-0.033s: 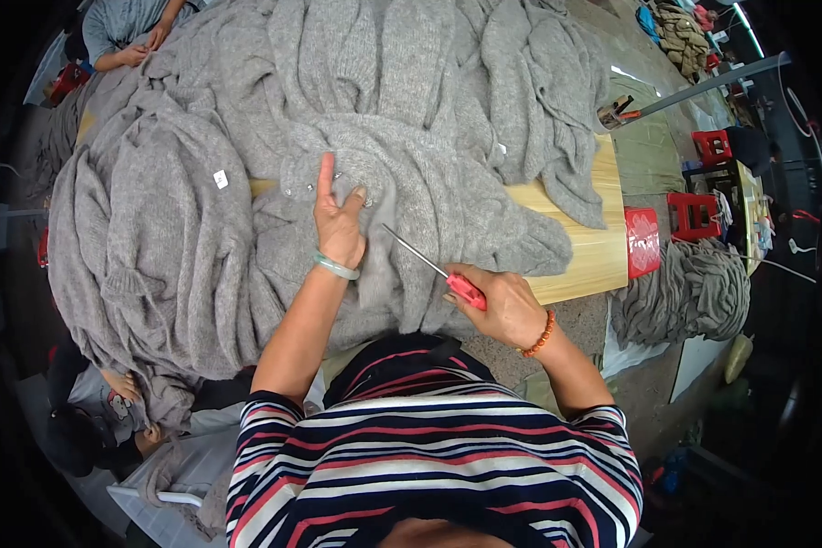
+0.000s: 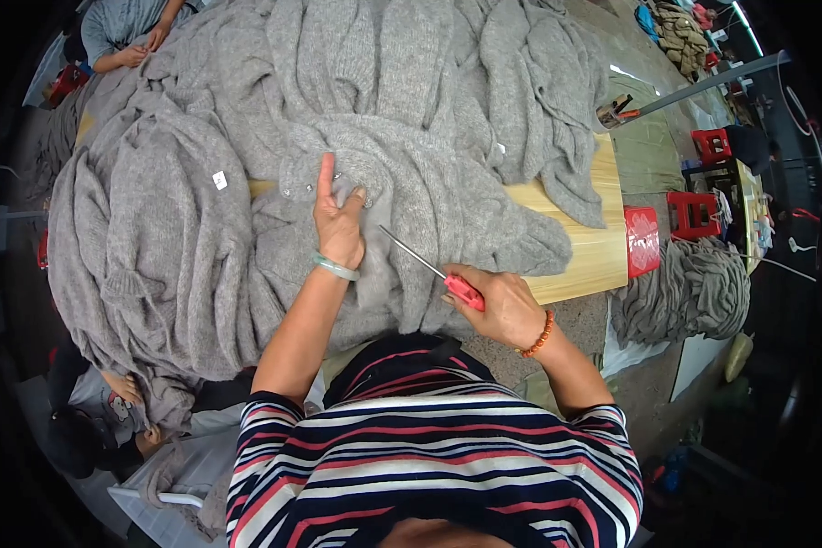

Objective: Trimming loose threads from knitted sweaters using a pair of scissors on a factory floor.

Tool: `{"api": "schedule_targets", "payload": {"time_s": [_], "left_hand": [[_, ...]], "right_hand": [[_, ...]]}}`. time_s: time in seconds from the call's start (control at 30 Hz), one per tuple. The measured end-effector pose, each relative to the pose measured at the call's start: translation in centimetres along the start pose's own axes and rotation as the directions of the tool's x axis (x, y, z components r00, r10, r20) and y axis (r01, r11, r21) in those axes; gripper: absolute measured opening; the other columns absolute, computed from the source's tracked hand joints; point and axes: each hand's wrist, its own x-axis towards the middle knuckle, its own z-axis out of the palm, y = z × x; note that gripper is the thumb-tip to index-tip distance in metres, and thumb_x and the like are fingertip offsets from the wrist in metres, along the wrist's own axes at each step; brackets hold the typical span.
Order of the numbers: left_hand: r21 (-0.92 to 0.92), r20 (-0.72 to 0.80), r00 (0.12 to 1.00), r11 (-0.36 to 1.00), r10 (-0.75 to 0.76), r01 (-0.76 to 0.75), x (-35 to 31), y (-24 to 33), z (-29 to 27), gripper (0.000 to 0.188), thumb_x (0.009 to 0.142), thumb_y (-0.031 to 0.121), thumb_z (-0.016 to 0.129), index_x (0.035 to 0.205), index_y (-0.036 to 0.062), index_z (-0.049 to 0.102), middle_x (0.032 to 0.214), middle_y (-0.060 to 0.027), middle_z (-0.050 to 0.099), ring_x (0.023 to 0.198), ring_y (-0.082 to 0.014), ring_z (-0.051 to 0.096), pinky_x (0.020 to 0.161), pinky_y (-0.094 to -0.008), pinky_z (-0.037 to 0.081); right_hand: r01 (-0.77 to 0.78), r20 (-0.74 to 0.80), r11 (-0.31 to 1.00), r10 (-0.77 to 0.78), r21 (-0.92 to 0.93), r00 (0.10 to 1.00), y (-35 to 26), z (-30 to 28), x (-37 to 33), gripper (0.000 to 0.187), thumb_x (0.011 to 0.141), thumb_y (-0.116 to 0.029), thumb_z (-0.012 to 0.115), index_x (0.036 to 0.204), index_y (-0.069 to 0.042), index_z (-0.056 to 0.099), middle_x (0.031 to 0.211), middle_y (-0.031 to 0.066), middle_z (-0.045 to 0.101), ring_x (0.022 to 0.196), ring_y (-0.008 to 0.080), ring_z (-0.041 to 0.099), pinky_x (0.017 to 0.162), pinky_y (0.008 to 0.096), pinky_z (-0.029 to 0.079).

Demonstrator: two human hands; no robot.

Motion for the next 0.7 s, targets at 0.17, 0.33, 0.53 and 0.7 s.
{"api": "schedule_targets", "payload": {"time_s": [0.17, 0.33, 0.53, 0.7], "left_hand": [[0.134, -0.011, 1.0, 0.991, 0.028, -0.026, -0.7, 0.5, 1.1, 0.073, 0.091, -0.015, 0.052, 0.157, 0.0097, 0.034, 0.152, -0.009, 0.041, 0.131, -0.0153, 0.046, 0.109, -0.0285, 0.039], [0.004, 0.032, 0.999, 1.0, -0.026, 0.026, -1.4, 0.7, 1.7, 0.068, 0.093, -0.013, 0.053, 0.155, 0.009, 0.037, 0.154, -0.0091, 0.039, 0.132, -0.0143, 0.045, 0.11, -0.0272, 0.037], [0.259, 0.135, 0.984, 0.955, 0.113, -0.145, -1.9, -1.2, -0.2, 0.061, 0.093, -0.01, 0.051, 0.152, 0.0054, 0.041, 0.139, -0.0112, 0.057, 0.122, -0.0207, 0.057, 0.109, -0.0303, 0.041], [0.642, 0.625, 0.727, 0.342, 0.286, -0.686, -2.3, -1.9, -0.8, 0.069, 0.078, -0.013, 0.05, 0.145, 0.0003, 0.049, 0.124, -0.0244, 0.064, 0.1, -0.0381, 0.065, 0.095, -0.0418, 0.05]], "right_hand": [[-0.024, 0.029, 1.0, 0.024, -0.003, 0.999, -0.1, -0.2, 0.3, 0.035, 0.09, -0.025, 0.071, 0.12, -0.008, 0.066, 0.087, 0.0227, 0.071, 0.078, 0.0431, 0.068, 0.069, 0.0481, 0.055], [-0.042, -0.027, 0.998, 0.041, -0.037, 0.999, 0.2, -0.9, 0.7, 0.039, 0.089, -0.024, 0.072, 0.125, -0.008, 0.065, 0.084, 0.0222, 0.07, 0.075, 0.0428, 0.067, 0.067, 0.0457, 0.055], [0.004, -0.012, 1.0, -0.004, 0.02, 1.0, 0.7, -2.3, 0.6, 0.038, 0.089, -0.022, 0.072, 0.124, -0.008, 0.065, 0.088, 0.0221, 0.07, 0.077, 0.0421, 0.068, 0.069, 0.045, 0.055], [-0.023, 0.044, 0.997, 0.026, -0.068, 0.999, 0.9, -2.8, 1.2, 0.037, 0.089, -0.023, 0.072, 0.122, -0.008, 0.065, 0.088, 0.0216, 0.07, 0.077, 0.0421, 0.068, 0.069, 0.0449, 0.055]]}}
